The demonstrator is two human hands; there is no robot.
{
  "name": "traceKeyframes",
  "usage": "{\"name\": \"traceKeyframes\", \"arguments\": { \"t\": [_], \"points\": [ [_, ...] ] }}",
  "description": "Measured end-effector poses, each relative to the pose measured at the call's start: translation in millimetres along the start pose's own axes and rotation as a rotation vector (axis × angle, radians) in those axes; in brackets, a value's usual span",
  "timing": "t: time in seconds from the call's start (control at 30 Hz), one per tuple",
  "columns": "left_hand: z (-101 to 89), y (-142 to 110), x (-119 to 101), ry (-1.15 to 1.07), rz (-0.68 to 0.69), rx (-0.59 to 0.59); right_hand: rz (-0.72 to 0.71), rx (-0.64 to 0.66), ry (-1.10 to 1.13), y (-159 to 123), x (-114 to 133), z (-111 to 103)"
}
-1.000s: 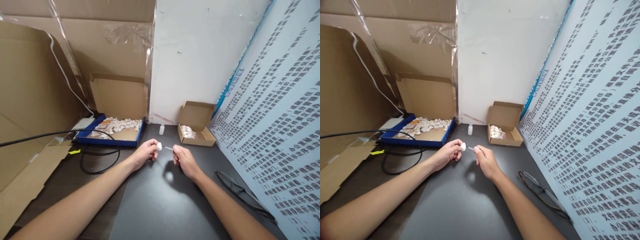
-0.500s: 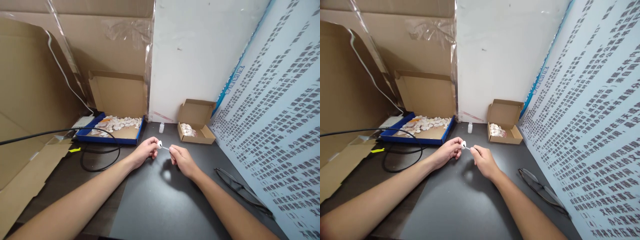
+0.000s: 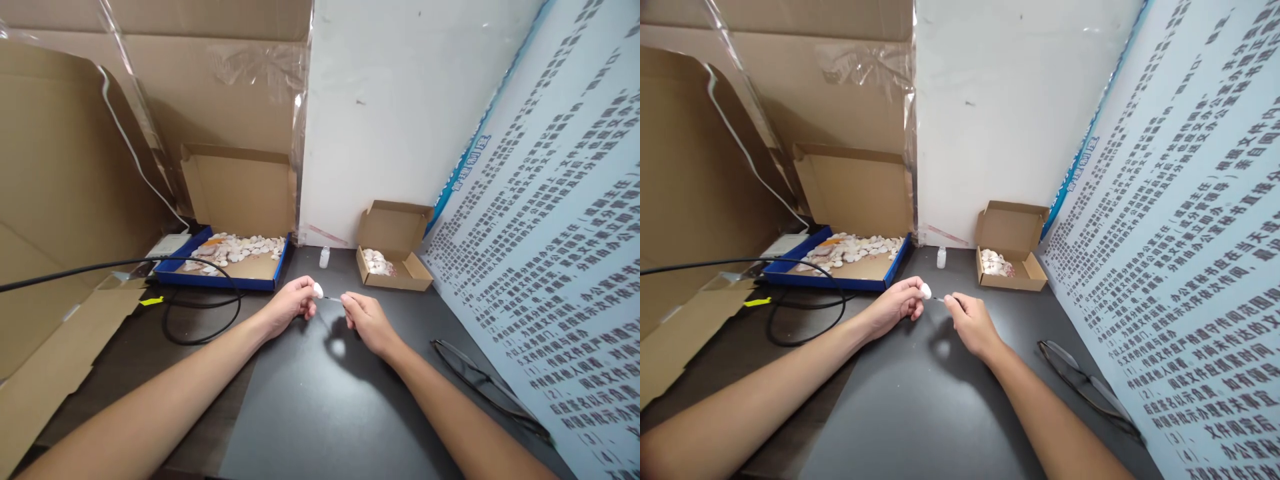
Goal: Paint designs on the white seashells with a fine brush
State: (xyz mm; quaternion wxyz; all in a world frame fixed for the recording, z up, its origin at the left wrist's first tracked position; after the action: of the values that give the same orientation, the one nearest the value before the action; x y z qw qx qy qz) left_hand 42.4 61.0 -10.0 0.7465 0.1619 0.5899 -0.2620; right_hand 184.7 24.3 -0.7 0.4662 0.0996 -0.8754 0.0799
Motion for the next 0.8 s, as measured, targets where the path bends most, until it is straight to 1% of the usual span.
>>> {"name": "traceKeyframes", "arguments": {
  "t": [0.13,0.2,0.27,0.33,0.43,0.5,0.57,0.67,0.73,0.8],
  "points": [
    [-0.3,-0.1,-0.7,-0.015,0.002,-0.006,-0.077,0.051,0.049,-1.1,5.8,3.2],
    [-0.5,-0.1,-0.2,-0.021,-0.006,-0.003,-0.053,0.055,0.002,-1.5,5.9,3.8],
    [-0.8,-0.1,0.4,-0.024,-0.013,0.000,0.001,0.030,-0.048,-1.4,3.5,2.0],
    [-0.8,-0.1,0.2,-0.020,-0.011,0.002,0.020,0.014,-0.039,-1.3,2.0,0.4],
    [-0.4,0.0,-1.1,-0.013,0.004,-0.001,-0.049,0.052,0.036,-1.5,5.3,3.0],
    [-0.2,0.2,-0.9,-0.015,0.000,-0.003,-0.079,0.080,0.046,-2.0,7.5,5.6],
    [-0.2,0.4,-0.5,-0.017,-0.009,-0.001,-0.052,0.073,0.016,-2.0,6.6,5.9],
    [-0.7,0.3,-1.2,-0.008,-0.005,0.002,0.008,0.024,-0.028,-1.7,4.1,2.2],
    [-0.8,0.0,-1.8,0.005,-0.001,0.001,-0.009,0.017,-0.008,-1.6,5.1,1.3],
    [-0.6,-0.4,-1.5,0.009,-0.005,0.000,-0.054,0.053,0.048,-1.8,6.9,3.9]
  ]
}}
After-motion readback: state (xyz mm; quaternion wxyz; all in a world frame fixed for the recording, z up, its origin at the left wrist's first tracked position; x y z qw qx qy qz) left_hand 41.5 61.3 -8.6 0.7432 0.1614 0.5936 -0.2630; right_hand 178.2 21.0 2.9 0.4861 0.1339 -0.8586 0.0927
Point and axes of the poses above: each hand's wrist, its own y-axis towards the middle knuckle, its own z-axis out of the palm, x = y × z, the point moved 7 cm from there along y, towards the middle knuckle, and after that the axes turned 8 degrees about x, right-handed, at the moved point
